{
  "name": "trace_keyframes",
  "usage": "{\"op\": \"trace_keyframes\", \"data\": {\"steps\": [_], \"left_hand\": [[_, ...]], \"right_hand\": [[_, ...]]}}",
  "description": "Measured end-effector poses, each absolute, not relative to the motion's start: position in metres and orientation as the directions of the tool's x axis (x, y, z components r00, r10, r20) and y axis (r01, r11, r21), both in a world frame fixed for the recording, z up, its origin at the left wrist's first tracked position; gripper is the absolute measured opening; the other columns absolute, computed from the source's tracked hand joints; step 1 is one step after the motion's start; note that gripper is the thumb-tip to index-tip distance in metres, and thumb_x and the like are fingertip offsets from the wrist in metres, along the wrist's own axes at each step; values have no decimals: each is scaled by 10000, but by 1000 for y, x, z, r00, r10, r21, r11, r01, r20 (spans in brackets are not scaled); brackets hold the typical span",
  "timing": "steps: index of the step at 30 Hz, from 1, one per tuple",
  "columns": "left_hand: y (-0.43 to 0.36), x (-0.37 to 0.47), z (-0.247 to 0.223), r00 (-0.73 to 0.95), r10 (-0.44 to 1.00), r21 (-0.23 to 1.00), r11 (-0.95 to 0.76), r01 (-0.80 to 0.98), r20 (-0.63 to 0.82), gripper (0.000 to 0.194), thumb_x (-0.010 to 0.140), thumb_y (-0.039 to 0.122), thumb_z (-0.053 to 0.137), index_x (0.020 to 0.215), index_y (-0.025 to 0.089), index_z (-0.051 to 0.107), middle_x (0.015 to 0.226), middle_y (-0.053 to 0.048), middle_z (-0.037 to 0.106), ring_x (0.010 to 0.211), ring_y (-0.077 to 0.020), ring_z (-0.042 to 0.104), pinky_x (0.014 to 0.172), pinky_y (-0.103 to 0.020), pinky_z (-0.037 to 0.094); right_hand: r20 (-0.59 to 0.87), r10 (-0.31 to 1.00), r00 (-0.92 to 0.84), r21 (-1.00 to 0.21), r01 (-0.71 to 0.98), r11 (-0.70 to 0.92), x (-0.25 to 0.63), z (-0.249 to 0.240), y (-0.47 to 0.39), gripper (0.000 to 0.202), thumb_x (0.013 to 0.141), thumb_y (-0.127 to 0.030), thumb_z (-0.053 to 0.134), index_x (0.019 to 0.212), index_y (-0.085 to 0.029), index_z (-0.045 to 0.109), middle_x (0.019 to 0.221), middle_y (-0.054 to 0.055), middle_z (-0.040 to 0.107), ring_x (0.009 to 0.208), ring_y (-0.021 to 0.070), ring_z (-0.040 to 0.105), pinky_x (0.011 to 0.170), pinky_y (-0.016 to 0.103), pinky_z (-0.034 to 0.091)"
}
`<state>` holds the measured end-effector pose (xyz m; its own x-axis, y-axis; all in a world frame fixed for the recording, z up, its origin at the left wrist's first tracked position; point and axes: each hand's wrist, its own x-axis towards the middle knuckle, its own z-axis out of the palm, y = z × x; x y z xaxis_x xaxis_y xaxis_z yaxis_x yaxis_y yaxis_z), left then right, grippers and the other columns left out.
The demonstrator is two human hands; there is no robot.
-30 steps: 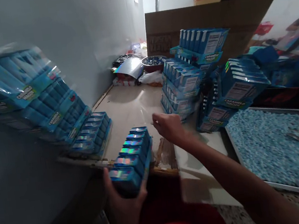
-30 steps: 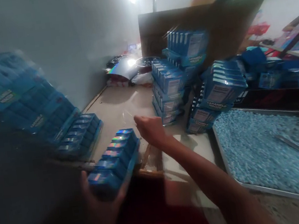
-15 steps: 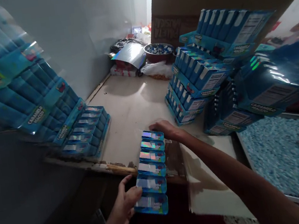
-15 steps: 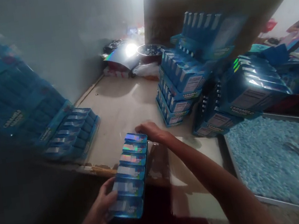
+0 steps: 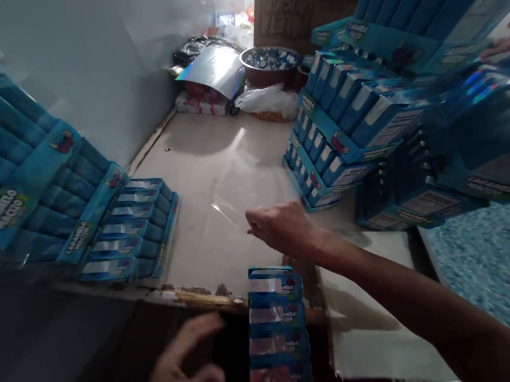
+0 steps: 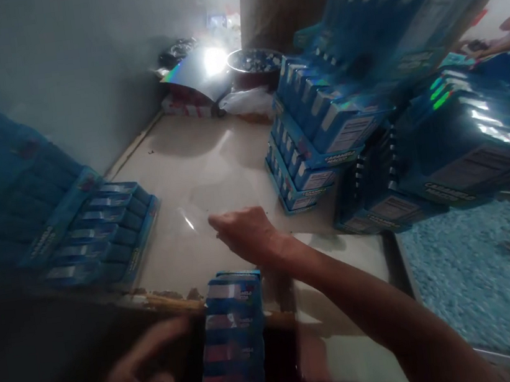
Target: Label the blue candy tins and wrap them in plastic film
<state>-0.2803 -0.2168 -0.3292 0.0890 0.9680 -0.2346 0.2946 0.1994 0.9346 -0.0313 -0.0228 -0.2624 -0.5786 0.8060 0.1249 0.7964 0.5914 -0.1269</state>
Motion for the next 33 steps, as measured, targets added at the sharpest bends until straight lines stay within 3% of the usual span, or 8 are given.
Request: {"op": "trace_keyframes", "data": {"steps": [2, 4, 6, 9, 14, 19, 24, 33], "left_hand": [[-175, -287, -305, -170, 968, 802, -49, 596, 186, 537, 815, 478, 792, 1314, 321, 670, 1271, -71, 728, 1172, -333, 684, 1037, -514, 538], [-130, -283, -285, -6, 842, 493, -310, 813, 540, 469, 821, 407, 802, 1264, 294, 700, 1288, -80, 715, 1270, -338, 614, 1115, -518, 463], [-89, -272, -276, 238, 752, 208, -446, 870, 615, 364, 870, 362, 758, 1223, 282, 725, 1287, -84, 713, 1261, -335, 602, 1112, -519, 432], [-51, -257, -283, 402, 727, 45, -510, 859, 556, 159, 955, 258, 643, 1061, 240, 761, 1064, -69, 757, 1024, -263, 660, 926, -404, 496], [-42, -247, -310, 509, 727, -41, -556, 830, 461, 165, 961, 173, 612, 848, 210, 725, 818, -44, 707, 833, -223, 627, 687, -328, 433], [-54, -239, -321, 478, 698, -94, -513, 853, 532, 204, 957, 147, 603, 778, 211, 679, 759, -33, 681, 788, -214, 605, 656, -334, 391], [-74, -236, -329, 519, 632, -80, -589, 805, 575, 152, 945, 114, 616, 990, 213, 723, 826, -19, 732, 776, -186, 621, 653, -301, 407], [-104, -232, -330, 493, 660, 58, -630, 775, 567, 196, 982, 136, 544, 1037, 188, 725, 899, -48, 728, 799, -173, 661, 647, -245, 464]], "right_hand": [[93, 739, -667, -76, 735, 673, -44, -260, -19, 65, 998, -261, 600, 984, -233, 657, 871, 12, 776, 688, 158, 656, 563, 301, 224], [49, 690, -722, -46, 689, 724, -56, -262, -13, 104, 1004, -192, 555, 1019, -226, 652, 896, 24, 781, 705, 168, 671, 565, 299, 249], [16, 668, -744, -37, 667, 744, -61, -267, -7, 158, 1012, -167, 532, 1098, -229, 649, 942, 38, 788, 751, 176, 689, 583, 292, 288], [-36, 691, -721, -54, 692, 720, -56, -280, 4, 166, 1005, -264, 615, 1165, -246, 656, 975, 46, 792, 803, 183, 699, 612, 278, 311], [-80, 738, -670, -195, 736, 648, -31, -307, 6, 452, 882, -638, 717, 1080, -233, 695, 885, 36, 778, 784, 174, 675, 599, 263, 260], [-121, 769, -628, -193, 775, 602, -14, -308, -16, 347, 1063, -454, 513, 918, -204, 705, 844, 44, 762, 679, 134, 605, 582, 294, 200], [-117, 835, -538, -163, 839, 519, 12, -304, -46, 64, 946, -224, 643, 925, -203, 700, 929, 39, 753, 724, 141, 611, 579, 302, 195], [-81, 848, -523, -313, 821, 477, 32, -317, -89, 141, 923, -156, 623, 804, -182, 694, 796, 28, 705, 679, 129, 576, 595, 265, 271]]}}
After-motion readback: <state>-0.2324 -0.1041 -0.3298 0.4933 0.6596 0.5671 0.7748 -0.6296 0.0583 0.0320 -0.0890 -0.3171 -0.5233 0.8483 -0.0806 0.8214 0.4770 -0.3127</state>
